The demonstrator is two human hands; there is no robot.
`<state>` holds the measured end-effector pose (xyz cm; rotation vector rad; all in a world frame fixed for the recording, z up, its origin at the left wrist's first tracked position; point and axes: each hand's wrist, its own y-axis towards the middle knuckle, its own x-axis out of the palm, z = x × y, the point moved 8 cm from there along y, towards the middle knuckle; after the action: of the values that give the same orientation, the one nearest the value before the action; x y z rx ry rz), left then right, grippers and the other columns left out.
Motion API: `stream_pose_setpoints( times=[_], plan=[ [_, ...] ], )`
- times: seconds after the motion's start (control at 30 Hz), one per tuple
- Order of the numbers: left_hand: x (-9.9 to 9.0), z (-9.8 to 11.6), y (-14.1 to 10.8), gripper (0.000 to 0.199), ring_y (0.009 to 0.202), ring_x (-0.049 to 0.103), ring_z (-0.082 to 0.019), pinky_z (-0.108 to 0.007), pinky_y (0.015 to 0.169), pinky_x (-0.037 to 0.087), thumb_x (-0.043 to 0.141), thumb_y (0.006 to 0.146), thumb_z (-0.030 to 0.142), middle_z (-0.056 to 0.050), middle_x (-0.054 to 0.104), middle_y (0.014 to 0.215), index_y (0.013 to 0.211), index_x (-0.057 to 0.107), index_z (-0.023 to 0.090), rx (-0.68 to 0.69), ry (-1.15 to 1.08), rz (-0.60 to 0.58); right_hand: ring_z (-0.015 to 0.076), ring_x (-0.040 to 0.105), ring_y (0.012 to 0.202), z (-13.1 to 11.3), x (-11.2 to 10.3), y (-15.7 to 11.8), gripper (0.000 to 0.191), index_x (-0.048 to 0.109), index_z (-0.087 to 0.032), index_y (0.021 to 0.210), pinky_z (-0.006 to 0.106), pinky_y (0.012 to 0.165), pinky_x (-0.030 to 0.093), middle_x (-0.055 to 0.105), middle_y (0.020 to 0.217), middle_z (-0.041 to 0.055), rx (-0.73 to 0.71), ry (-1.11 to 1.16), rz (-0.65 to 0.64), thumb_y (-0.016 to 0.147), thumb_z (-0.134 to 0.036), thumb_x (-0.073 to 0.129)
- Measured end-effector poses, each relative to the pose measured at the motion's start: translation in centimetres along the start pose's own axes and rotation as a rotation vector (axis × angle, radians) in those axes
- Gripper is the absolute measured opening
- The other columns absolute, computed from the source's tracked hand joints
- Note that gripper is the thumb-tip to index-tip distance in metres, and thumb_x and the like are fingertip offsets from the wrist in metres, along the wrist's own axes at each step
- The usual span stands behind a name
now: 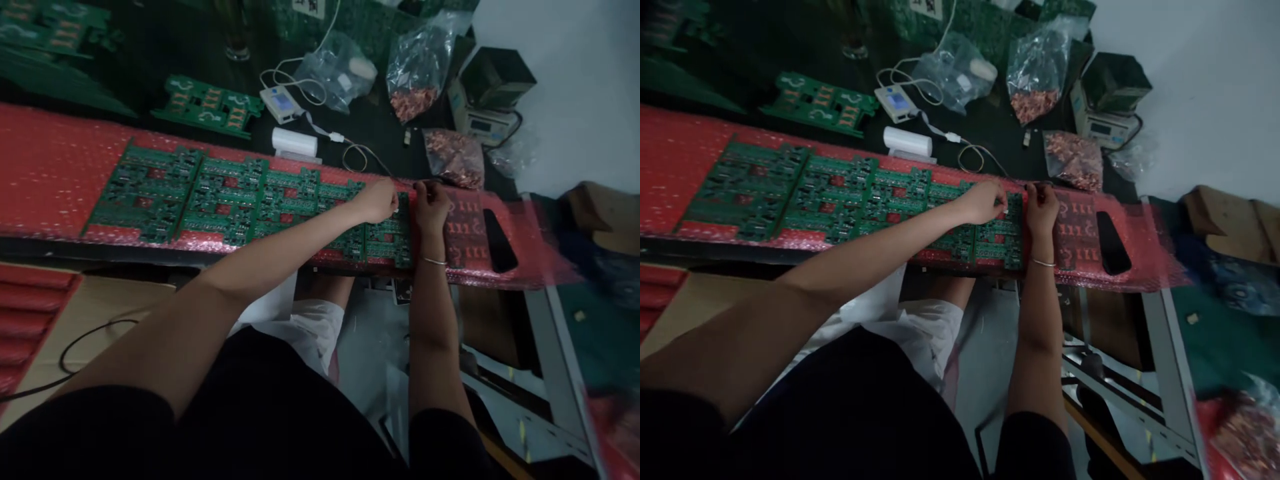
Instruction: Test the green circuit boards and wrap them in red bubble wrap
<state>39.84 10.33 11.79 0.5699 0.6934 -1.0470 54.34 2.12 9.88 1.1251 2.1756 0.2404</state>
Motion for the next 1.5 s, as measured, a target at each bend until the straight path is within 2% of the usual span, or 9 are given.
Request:
stream_pose_setpoints(
  times=[0.17,0.37,0.57,0.7,0.83,1.0,1.13,1.27,1.5],
  plan=[
    [2.3,-0.4,2.3,0.023,0.118,0.063,-0.031,-0.049,0.112,0.047,0.055,0.090,0.009,-0.019,0.073,0.107,0.095,0.077,0.003,-0.058,0.133,0.001,0.0184,0.061,0.080,0.2,0.2,0.1,0.033,0.064,-0.023,0.081,0.032,0.082,0.052,0.068,0.081,0.0031,-0.008,0.040,0.005,0.093,-0.053,0.061],
    [2.7,-0.7,1.8,0.021,0.126,0.057,-0.035,-0.050,0.109,0.047,0.059,0.091,0.013,-0.019,0.066,0.125,0.099,0.077,0.006,-0.141,0.166,0.045,0.0182,0.061,0.082,0.9,0.3,0.2,0.043,0.065,-0.021,0.083,0.033,0.084,0.052,0.068,0.081,0.0031,-0.042,0.028,0.014,0.095,-0.061,0.058],
    [2.9,-0.2,1.5,0.022,0.130,0.053,-0.035,-0.049,0.110,0.046,0.058,0.094,0.015,-0.018,0.063,0.130,0.104,0.076,0.007,-0.178,0.205,0.066,0.0155,0.058,0.077,1.1,0.3,0.1,0.046,0.065,-0.019,0.083,0.031,0.078,0.050,0.066,0.078,0.0016,-0.081,0.030,0.033,0.096,-0.063,0.057],
    [2.7,0.4,0.5,0.035,0.127,0.057,-0.032,-0.048,0.108,0.047,0.053,0.096,0.013,-0.016,0.064,0.132,0.126,0.071,0.014,-0.068,0.242,0.044,0.0144,0.056,0.074,1.5,0.6,0.3,0.048,0.062,-0.020,0.080,0.030,0.075,0.049,0.062,0.074,-0.0001,-0.078,0.032,0.036,0.097,-0.064,0.057],
    [3.5,1.6,-1.2,0.036,0.132,0.055,-0.034,-0.049,0.108,0.047,0.049,0.099,0.017,-0.016,0.061,0.142,0.123,0.076,0.017,0.140,0.388,-0.109,0.0155,0.058,0.075,1.2,0.0,0.5,0.048,0.063,-0.020,0.082,0.032,0.075,0.051,0.063,0.076,0.0009,-0.080,0.024,0.057,0.097,-0.065,0.057],
    [3.5,1.5,-1.3,0.037,0.133,0.054,-0.036,-0.049,0.107,0.047,0.050,0.098,0.023,-0.020,0.058,0.146,0.122,0.077,0.013,0.168,0.413,-0.136,0.0163,0.061,0.074,-1.6,-2.6,-3.0,0.040,0.063,-0.022,0.085,0.032,0.071,0.052,0.065,0.079,0.0016,-0.099,-0.004,-0.063,0.099,-0.059,0.058],
    [3.6,0.8,-1.1,0.042,0.138,0.052,-0.033,-0.047,0.115,0.042,0.050,0.100,0.028,-0.013,0.056,0.153,0.136,0.070,0.019,0.171,0.317,-0.171,0.0185,0.063,0.076,-3.4,-4.3,-7.6,0.035,0.063,-0.023,0.084,0.034,0.072,0.051,0.066,0.079,0.0020,-0.182,-0.096,-0.225,0.097,-0.055,0.063],
    [1.3,0.2,-3.9,0.051,0.147,0.045,-0.031,-0.049,0.124,0.032,0.050,0.101,0.029,-0.011,0.052,0.158,0.151,0.054,0.020,0.199,0.235,-0.065,0.0219,0.065,0.085,-3.6,-4.5,-9.8,0.029,0.064,-0.024,0.085,0.037,0.081,0.054,0.070,0.086,0.0044,-0.236,-0.181,-0.265,0.098,-0.050,0.062],
    [-5.9,-2.2,-14.9,0.036,0.138,0.055,-0.029,-0.050,0.119,0.043,0.050,0.102,0.034,-0.010,0.062,0.143,0.132,0.066,0.022,0.130,0.110,0.129,0.0258,0.065,0.094,-3.4,-3.9,-9.9,0.027,0.063,-0.025,0.085,0.042,0.088,0.053,0.069,0.090,0.0066,-0.253,-0.251,-0.279,0.098,-0.049,0.062]
  ],
)
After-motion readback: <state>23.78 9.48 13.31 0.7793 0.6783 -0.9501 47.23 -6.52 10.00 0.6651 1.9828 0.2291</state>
